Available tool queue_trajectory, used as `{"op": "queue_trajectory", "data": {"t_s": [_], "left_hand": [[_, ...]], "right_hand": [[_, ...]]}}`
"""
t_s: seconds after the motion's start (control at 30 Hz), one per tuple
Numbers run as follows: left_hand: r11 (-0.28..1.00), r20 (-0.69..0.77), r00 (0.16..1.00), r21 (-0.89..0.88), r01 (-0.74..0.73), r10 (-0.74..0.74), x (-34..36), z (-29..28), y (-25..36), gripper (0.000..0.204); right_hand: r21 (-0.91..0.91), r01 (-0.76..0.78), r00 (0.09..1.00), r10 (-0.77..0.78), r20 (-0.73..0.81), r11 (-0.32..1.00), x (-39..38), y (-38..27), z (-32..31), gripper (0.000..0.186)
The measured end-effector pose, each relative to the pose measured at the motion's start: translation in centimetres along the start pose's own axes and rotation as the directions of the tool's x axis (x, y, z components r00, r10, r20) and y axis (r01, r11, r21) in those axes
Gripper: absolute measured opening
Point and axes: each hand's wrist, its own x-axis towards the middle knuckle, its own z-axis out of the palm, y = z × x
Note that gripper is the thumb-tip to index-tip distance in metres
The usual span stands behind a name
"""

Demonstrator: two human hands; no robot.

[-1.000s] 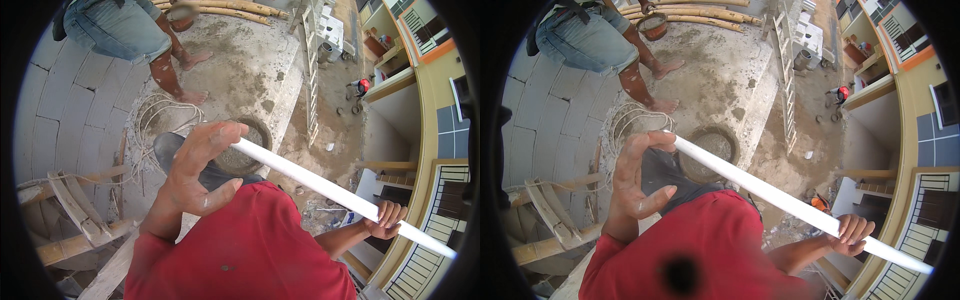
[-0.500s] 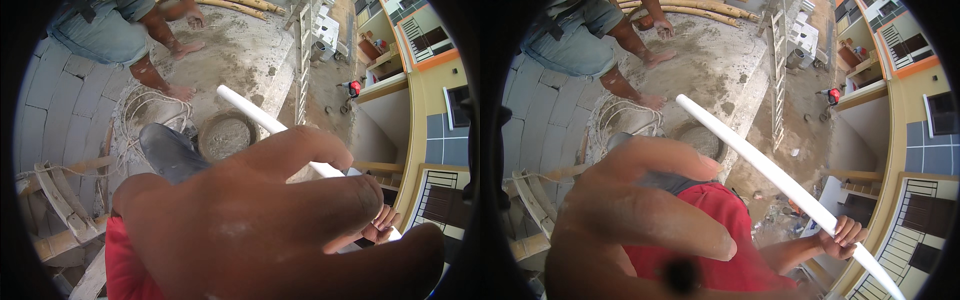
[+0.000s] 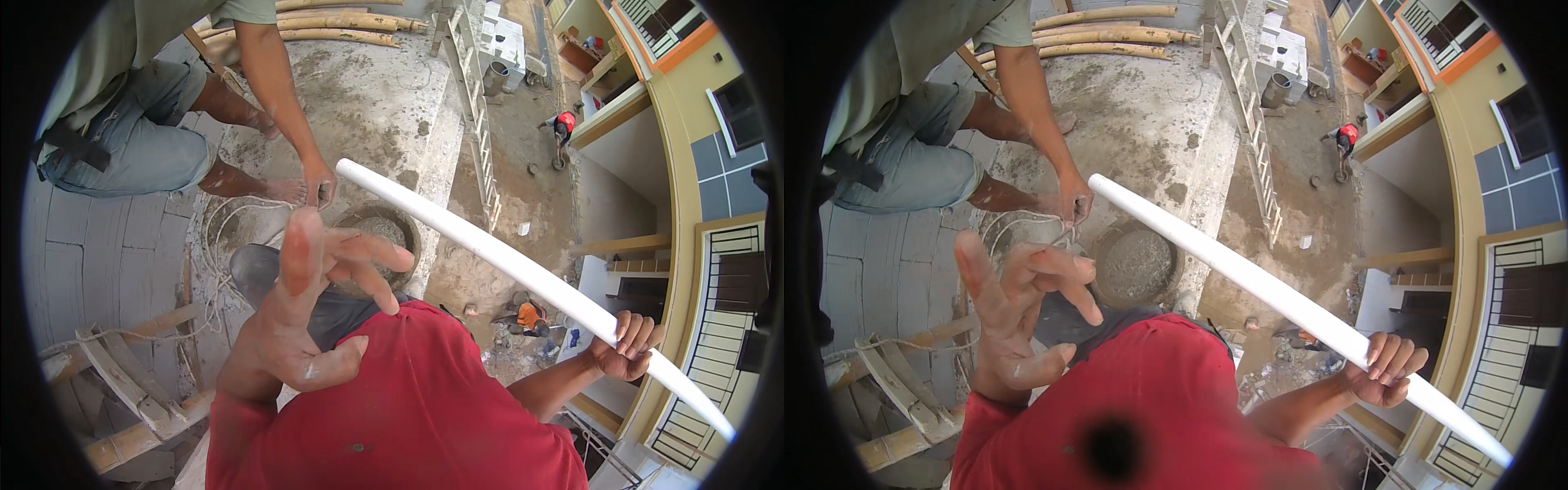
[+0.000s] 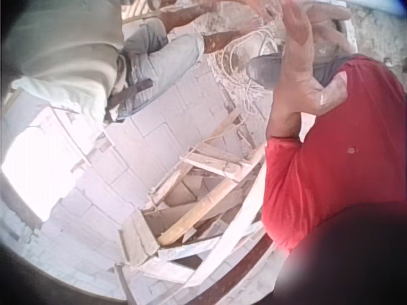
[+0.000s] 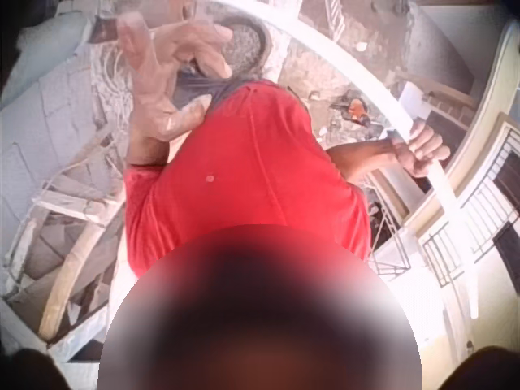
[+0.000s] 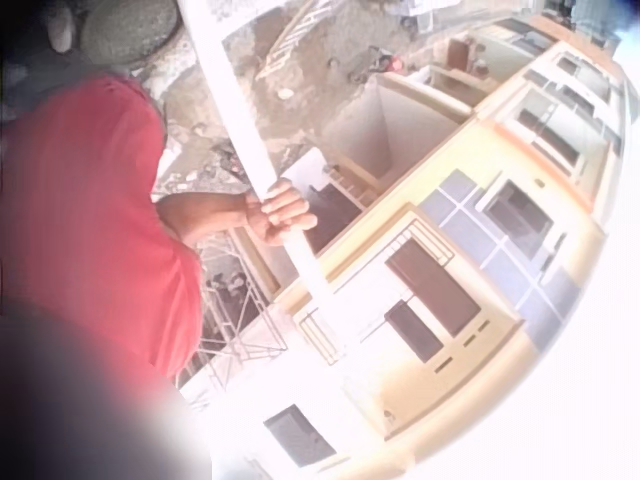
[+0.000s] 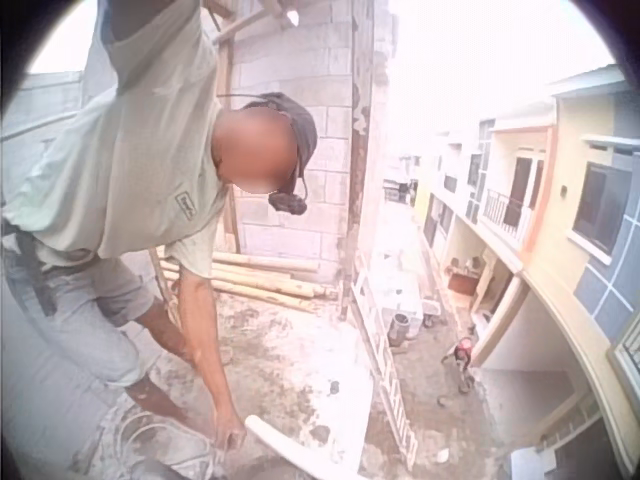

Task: The person repeatedly picks up white PVC pipes and lowers them from a rooftop to the ground below, where another worker receives them. The person handles the pipes one at a time, using both hands to guide them down the side of the building.

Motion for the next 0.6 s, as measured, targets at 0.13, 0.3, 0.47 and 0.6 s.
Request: {"op": "queue_trajectory", "data": {"t_s": [0.13,0.3,0.47,0.6], "left_hand": [[0.983,-0.106,0.993,0.165,0.076,-0.059,-3.1,-0.5,-3.7,0.114],[0.960,-0.232,0.954,0.161,0.231,-0.190,-3.5,-0.4,-4.6,0.104],[0.702,-0.343,0.823,0.433,0.566,-0.453,-5.4,-0.6,-6.2,0.077],[0.465,-0.559,0.632,0.429,0.774,-0.536,-12.1,-2.0,-7.4,0.064]], "right_hand": [[-0.051,-0.025,0.999,0.026,0.021,0.998,0.3,0.7,-0.3,0.024],[-0.105,-0.064,0.997,0.069,0.045,0.992,0.8,1.6,-0.5,0.023],[-0.168,-0.086,0.995,0.094,0.040,0.982,0.8,1.2,-0.9,0.022],[-0.198,-0.069,0.997,0.074,0.017,0.978,0.9,-1.4,-1.6,0.023]]}}
